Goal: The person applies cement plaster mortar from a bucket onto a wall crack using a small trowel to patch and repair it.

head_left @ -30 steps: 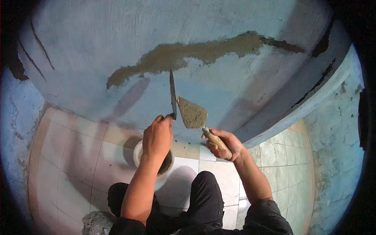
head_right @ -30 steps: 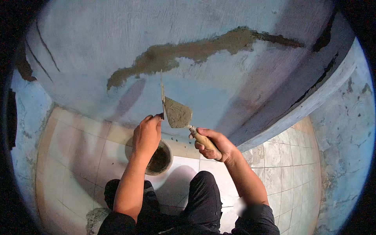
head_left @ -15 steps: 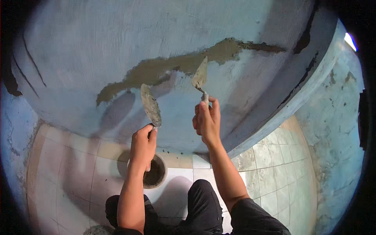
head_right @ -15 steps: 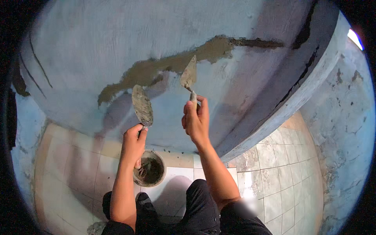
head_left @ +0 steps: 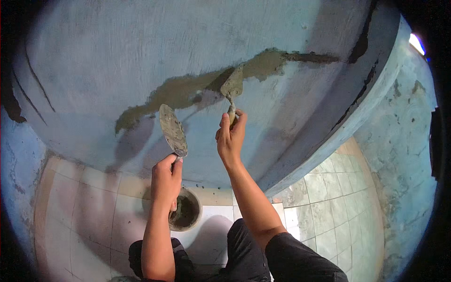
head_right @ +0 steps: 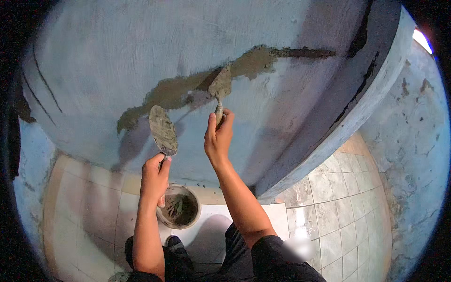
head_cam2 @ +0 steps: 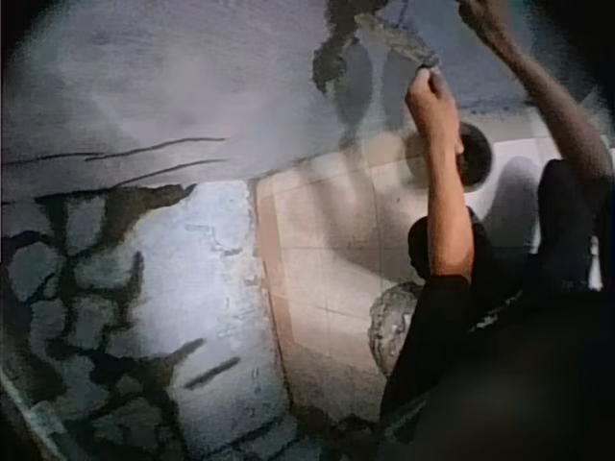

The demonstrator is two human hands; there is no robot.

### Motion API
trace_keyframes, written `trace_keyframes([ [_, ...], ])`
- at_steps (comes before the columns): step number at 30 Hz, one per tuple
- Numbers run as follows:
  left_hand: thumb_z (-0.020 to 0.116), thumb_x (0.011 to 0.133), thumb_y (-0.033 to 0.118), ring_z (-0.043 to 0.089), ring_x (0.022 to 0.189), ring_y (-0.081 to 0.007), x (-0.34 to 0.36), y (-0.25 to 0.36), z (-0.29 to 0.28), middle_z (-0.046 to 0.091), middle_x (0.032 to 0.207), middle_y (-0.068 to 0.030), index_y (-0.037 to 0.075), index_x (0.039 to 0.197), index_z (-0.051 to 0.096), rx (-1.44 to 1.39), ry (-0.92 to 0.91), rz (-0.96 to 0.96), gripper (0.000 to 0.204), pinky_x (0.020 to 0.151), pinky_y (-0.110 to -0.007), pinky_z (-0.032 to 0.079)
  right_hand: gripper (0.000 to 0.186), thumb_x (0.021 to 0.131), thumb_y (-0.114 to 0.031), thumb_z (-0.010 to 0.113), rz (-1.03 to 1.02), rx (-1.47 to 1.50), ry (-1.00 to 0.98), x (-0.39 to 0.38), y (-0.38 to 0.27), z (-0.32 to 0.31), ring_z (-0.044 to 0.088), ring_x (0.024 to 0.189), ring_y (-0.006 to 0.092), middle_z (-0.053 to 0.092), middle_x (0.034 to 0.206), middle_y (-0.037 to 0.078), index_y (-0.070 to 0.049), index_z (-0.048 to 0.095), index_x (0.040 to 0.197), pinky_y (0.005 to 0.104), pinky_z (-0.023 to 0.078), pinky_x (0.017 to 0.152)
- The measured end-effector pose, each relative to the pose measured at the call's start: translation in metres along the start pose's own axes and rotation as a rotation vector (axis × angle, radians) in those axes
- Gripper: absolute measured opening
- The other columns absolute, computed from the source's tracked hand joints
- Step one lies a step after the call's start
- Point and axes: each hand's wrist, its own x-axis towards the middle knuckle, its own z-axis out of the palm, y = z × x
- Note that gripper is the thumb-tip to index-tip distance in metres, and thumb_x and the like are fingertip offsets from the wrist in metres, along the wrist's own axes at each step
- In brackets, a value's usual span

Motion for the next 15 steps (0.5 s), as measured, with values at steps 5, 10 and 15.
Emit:
trace_keyframes([
  [5, 0.058, 0.102, 0.016, 0.046, 0.048, -0.0261, 0.002, -0.004, 0.0, 0.052, 0.061, -0.0158, -0.003, 0.095, 0.061, -0.003, 0.021, 0.037, 0.021, 0.053, -0.044, 0.042, 0.023, 0.111, -0.021, 0.052, -0.114, -0.238, 0.068, 0.011, 0.012, 0.002, 0.051, 0.064, 0.0104, 0.051, 0.079, 0.003, -0.002, 0.042, 0.12, 0.0302, 0.043, 0.057],
  [10, 0.058, 0.101, 0.017, 0.047, 0.047, -0.0266, 0.001, 0.005, -0.003, 0.053, 0.061, -0.0165, -0.003, 0.096, 0.063, -0.011, -0.013, -0.016, 0.021, 0.051, -0.045, 0.041, 0.024, 0.108, -0.019, 0.054, -0.15, -0.391, 0.007, 0.005, 0.015, -0.011, 0.057, 0.067, 0.0264, 0.058, 0.08, 0.015, -0.001, 0.041, 0.119, 0.0397, 0.046, 0.063],
  [15, 0.059, 0.101, 0.016, 0.049, 0.05, -0.0269, 0.004, -0.011, 0.0, 0.053, 0.061, -0.0165, -0.003, 0.097, 0.063, -0.001, 0.021, 0.07, 0.021, 0.054, -0.044, 0.043, 0.025, 0.106, -0.02, 0.057, -0.252, -0.625, -0.075, 0.018, 0.01, -0.063, 0.061, 0.073, 0.0407, 0.063, 0.084, 0.02, -0.004, 0.044, 0.12, 0.0468, 0.048, 0.065],
])
